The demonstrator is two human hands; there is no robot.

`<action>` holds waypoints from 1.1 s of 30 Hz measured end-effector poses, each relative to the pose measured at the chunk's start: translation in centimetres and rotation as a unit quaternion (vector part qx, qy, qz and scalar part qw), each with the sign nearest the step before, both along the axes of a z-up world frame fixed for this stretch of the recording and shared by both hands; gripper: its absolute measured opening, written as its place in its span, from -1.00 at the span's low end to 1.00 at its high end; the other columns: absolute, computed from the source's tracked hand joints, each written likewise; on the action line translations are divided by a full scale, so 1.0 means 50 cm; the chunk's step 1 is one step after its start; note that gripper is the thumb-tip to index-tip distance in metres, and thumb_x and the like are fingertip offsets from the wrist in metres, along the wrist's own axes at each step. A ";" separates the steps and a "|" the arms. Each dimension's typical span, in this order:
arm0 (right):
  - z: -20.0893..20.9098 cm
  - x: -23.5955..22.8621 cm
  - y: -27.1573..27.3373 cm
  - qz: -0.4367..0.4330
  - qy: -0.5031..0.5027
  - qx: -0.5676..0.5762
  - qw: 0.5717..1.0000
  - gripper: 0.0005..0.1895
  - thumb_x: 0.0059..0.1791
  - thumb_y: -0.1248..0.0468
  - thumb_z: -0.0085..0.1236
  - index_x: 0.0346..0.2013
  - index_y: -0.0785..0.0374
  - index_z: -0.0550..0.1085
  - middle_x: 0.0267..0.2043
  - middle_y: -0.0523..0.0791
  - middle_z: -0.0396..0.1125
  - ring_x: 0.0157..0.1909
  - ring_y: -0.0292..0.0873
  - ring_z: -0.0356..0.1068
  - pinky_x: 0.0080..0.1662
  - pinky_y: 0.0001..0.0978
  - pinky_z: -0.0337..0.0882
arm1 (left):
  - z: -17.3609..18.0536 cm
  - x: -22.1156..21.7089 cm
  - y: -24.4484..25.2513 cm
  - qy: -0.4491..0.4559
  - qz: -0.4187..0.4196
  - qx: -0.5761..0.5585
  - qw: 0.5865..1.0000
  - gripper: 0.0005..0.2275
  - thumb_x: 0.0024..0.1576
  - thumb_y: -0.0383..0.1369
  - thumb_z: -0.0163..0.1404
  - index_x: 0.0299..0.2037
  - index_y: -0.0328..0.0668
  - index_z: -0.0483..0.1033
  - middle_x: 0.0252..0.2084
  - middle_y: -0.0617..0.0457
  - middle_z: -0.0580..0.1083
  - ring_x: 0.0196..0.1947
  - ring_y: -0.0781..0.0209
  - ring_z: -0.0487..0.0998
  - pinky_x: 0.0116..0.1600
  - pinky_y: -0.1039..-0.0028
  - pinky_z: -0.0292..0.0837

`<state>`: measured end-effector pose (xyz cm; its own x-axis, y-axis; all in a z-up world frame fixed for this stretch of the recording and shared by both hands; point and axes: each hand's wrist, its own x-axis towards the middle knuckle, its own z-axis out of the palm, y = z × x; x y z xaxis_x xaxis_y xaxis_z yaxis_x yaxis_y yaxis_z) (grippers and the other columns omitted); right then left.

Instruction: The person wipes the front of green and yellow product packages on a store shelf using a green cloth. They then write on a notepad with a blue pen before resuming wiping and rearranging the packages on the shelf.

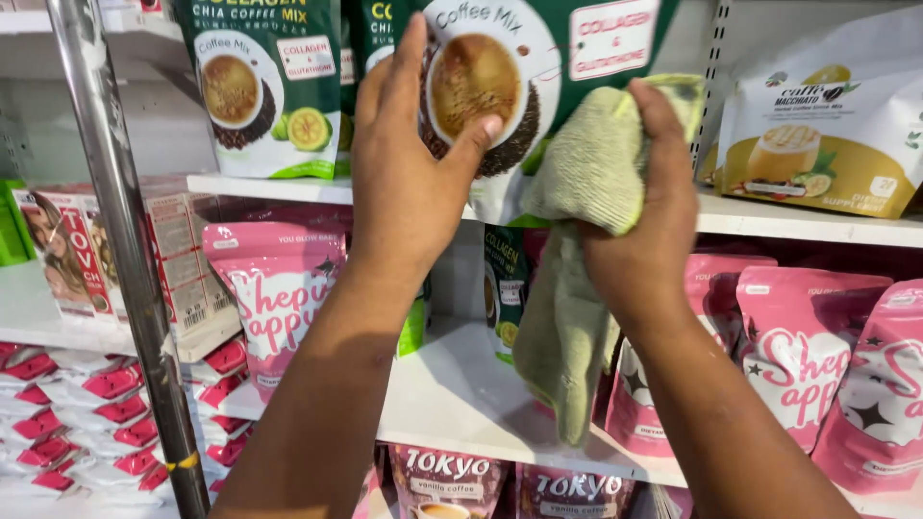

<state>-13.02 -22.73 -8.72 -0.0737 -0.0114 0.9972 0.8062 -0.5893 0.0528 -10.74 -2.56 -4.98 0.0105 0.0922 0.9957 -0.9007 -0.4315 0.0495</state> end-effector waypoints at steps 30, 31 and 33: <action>0.072 0.067 0.077 -0.134 0.109 0.032 0.984 -0.02 -0.37 0.41 0.50 0.31 0.19 0.27 0.11 0.09 0.35 0.18 0.16 0.38 0.16 -0.08 0.37 | 0.050 0.189 0.038 0.240 0.135 0.007 0.961 0.17 -0.17 -0.24 0.45 0.50 0.05 -0.31 0.38 -0.49 -0.10 0.35 -0.45 0.09 0.34 0.07 0.19; 0.071 0.067 0.078 -0.135 0.110 0.032 0.984 -0.02 -0.37 0.41 0.50 0.31 0.19 0.27 0.11 0.09 0.35 0.18 0.16 0.38 0.16 -0.08 0.37 | 0.050 0.189 0.036 0.241 0.134 0.008 0.961 0.17 -0.17 -0.24 0.45 0.50 0.05 -0.31 0.38 -0.49 -0.10 0.35 -0.45 0.09 0.34 0.07 0.19; 0.070 0.065 0.081 -0.133 0.114 0.029 0.984 -0.02 -0.37 0.38 0.52 0.31 0.17 0.27 0.07 0.08 0.36 0.14 0.15 0.40 0.14 -0.08 0.39 | 0.050 0.187 0.032 0.249 0.147 0.001 0.957 0.16 -0.16 -0.23 0.44 0.50 0.08 -0.32 0.40 -0.53 -0.08 0.38 -0.48 0.09 0.37 0.06 0.17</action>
<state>-9.77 -18.67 -5.21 0.1441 -0.0800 0.9863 0.6093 -0.7782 -0.1521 -1.41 -0.95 -2.50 0.4572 0.1619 0.8745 -0.6058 -0.6632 0.4395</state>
